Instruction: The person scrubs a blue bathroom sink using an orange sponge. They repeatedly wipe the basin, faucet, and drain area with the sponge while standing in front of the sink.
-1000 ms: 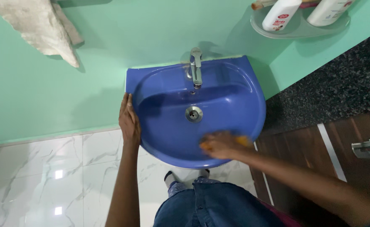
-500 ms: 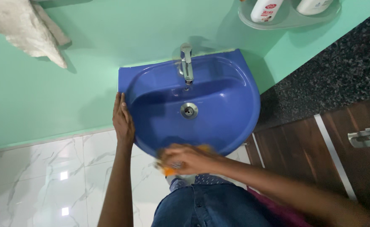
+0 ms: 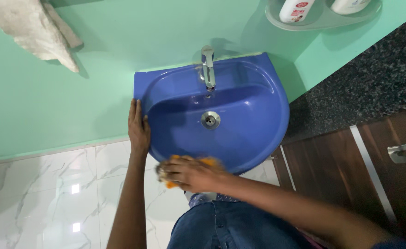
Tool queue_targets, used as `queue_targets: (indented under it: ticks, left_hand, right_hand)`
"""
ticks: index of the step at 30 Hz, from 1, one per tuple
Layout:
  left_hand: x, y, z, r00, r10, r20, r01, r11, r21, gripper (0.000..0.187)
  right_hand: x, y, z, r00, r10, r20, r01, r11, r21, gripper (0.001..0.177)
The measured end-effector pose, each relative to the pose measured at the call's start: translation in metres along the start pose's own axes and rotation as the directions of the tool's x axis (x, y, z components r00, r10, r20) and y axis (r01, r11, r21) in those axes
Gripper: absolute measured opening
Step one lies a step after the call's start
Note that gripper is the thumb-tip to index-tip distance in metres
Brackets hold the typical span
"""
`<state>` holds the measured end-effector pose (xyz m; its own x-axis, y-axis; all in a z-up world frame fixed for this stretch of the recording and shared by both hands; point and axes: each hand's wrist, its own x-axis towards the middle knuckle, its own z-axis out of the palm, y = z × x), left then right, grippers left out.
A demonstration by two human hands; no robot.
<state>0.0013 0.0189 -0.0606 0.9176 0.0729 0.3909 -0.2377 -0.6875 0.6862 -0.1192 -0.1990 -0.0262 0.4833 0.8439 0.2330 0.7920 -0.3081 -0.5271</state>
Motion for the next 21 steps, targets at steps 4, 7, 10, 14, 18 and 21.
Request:
queue_targets:
  ticks: [4,7,10,14,18,21]
  left_hand:
    - [0.001,-0.003,0.005,0.999,-0.038,0.003,0.038,0.998,0.045,0.056]
    - [0.001,-0.006,0.005,1.0,0.004,-0.009,-0.003,0.999,0.05,0.054]
    - [0.0,-0.008,0.006,0.999,0.038,-0.026,-0.037,0.999,0.039,0.053]
    - [0.001,-0.005,0.004,0.997,0.064,-0.039,-0.063,0.997,0.037,0.052]
    - [0.0,0.005,0.0,0.999,-0.003,-0.04,0.004,1.0,0.028,0.052]
    - [-0.001,0.013,0.001,0.999,-0.031,-0.033,0.032,0.999,0.033,0.053]
  right_hand:
    - [-0.027,0.006,0.002,0.999,0.018,0.037,-0.018,1.0,0.011,0.041]
    - [0.008,0.008,0.011,0.999,0.001,-0.035,0.0,0.999,0.038,0.039]
    - [0.036,0.011,0.001,0.997,-0.061,-0.043,0.06,0.998,-0.015,0.044]
    - [-0.015,0.018,-0.028,0.996,-0.003,0.085,-0.025,0.945,0.325,0.047]
    - [-0.104,0.061,-0.078,0.757,0.513,0.405,-0.643,0.697,0.317,0.05]
    - [-0.121,0.09,-0.089,0.71,0.586,0.391,-0.606,0.791,-0.083,0.036]
